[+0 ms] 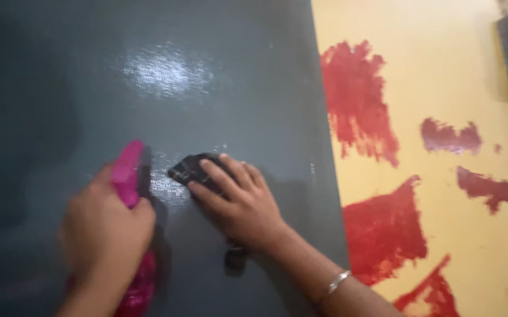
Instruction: The person sprays a cleaning solution from a pink bottle onto a dark gray wall and wipes the surface with a dark cloth. The person repeatedly sprays and wipes the same area of the wall, which is adjacent to a yellow wall with red paint marks.
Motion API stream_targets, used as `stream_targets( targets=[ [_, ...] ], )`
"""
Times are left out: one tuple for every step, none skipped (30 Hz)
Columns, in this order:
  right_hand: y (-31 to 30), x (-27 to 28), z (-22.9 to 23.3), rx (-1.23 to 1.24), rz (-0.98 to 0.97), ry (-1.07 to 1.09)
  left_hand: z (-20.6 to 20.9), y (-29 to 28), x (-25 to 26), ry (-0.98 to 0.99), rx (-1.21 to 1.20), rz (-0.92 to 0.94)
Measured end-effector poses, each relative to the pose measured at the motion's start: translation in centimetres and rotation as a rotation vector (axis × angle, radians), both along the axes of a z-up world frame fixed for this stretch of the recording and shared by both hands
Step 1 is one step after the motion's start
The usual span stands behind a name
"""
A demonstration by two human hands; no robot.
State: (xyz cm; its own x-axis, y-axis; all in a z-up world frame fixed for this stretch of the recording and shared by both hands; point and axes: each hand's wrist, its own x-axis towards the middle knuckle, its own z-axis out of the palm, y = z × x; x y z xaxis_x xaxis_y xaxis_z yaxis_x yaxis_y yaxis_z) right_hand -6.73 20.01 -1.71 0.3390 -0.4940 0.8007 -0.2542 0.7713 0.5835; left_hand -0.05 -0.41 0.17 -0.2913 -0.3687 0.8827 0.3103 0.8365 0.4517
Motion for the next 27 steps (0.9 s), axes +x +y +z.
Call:
stream_targets(
  targets=[
    [-0.2,-0.1,0.6,-0.016,-0.002,0.000,0.3,-0.5,-0.1,-0.008,0.024,0.010],
    [0.1,-0.2,1.3,-0.035,-0.016,-0.002,0.6,-0.6,-0.5,-0.019,0.045,0.008],
    [0.3,-0.4,2.0,-0.054,-0.029,-0.004,0.7,-0.8,-0.7,-0.029,0.066,0.006],
    [0.7,-0.6,2.9,-0.067,-0.047,-0.003,0.9,-1.0,-0.9,-0.016,0.070,-0.003],
    [1.1,-0.8,3.8,-0.080,-0.064,-0.003,1.1,-1.4,-0.9,-0.004,0.075,-0.012],
    [1.3,-1.2,4.9,-0.093,-0.076,-0.002,1.3,-1.7,-0.9,0.010,0.079,-0.017],
    [1.8,-1.5,6.0,-0.115,-0.073,0.004,1.6,-1.6,-0.9,0.015,0.077,-0.019],
    [2.3,-1.7,7.3,-0.135,-0.066,0.011,1.9,-1.7,-0.8,0.021,0.077,-0.017],
    [2.9,-2.0,8.5,-0.154,-0.060,0.017,2.2,-1.8,-0.6,0.027,0.077,-0.015],
    [3.5,-2.2,9.6,-0.209,-0.038,0.018,2.5,-1.8,-0.4,0.027,0.071,-0.013],
    [4.1,-2.5,10.7,-0.264,-0.016,0.019,2.8,-1.8,-0.3,0.026,0.064,-0.011],
    [4.6,-2.7,11.9,-0.317,0.005,0.022,3.2,-1.6,-0.2,0.026,0.059,-0.010],
    [4.7,-2.9,13.0,-0.384,0.038,0.011,3.5,-1.5,-0.2,-0.009,0.063,0.006],
    [4.7,-3.2,14.1,-0.450,0.073,-0.001,3.8,-1.4,-0.2,-0.045,0.066,0.025],
    [4.5,-3.4,14.8,-0.517,0.109,-0.014,4.0,-1.4,-0.3,-0.082,0.070,0.044],
    [4.0,-3.7,15.7,-0.563,0.099,-0.022,4.2,-1.4,-0.4,-0.090,0.071,0.039],
    [3.0,-3.9,16.5,-0.610,0.089,-0.030,4.2,-1.4,-0.5,-0.098,0.072,0.033],
    [1.8,-4.1,16.9,-0.657,0.080,-0.043,4.2,-1.5,-0.5,-0.111,0.073,0.030],
    [0.6,-4.2,17.2,-0.630,0.070,-0.023,4.3,-1.5,-0.6,-0.119,0.070,0.040],
    [-0.7,-4.4,17.3,-0.602,0.060,-0.007,4.4,-1.5,-0.8,-0.133,0.068,0.051],
    [-2.1,-4.4,17.3,-0.575,0.050,0.009,4.5,-1.6,-0.9,-0.146,0.066,0.062],
    [-3.5,-4.4,17.1,-0.519,0.060,0.007,4.4,-1.7,-0.9,-0.122,0.062,0.067],
    [-4.9,-4.3,16.8,-0.464,0.070,0.006,4.4,-1.7,-0.9,-0.099,0.059,0.071],
    [-6.1,-4.2,16.2,-0.383,0.091,0.022,4.3,-1.6,-0.9,-0.079,0.057,0.072],
    [-7.1,-4.1,15.4,-0.301,0.112,0.038,4.2,-1.6,-0.7,-0.067,0.044,0.061],
    [-7.4,-4.0,14.5,-0.221,0.130,0.053,4.0,-1.6,-0.5,-0.055,0.031,0.047],
    [-7.2,-3.8,13.6,-0.159,0.130,0.047,3.8,-1.5,-0.4,-0.043,0.018,0.032]
  ],
)
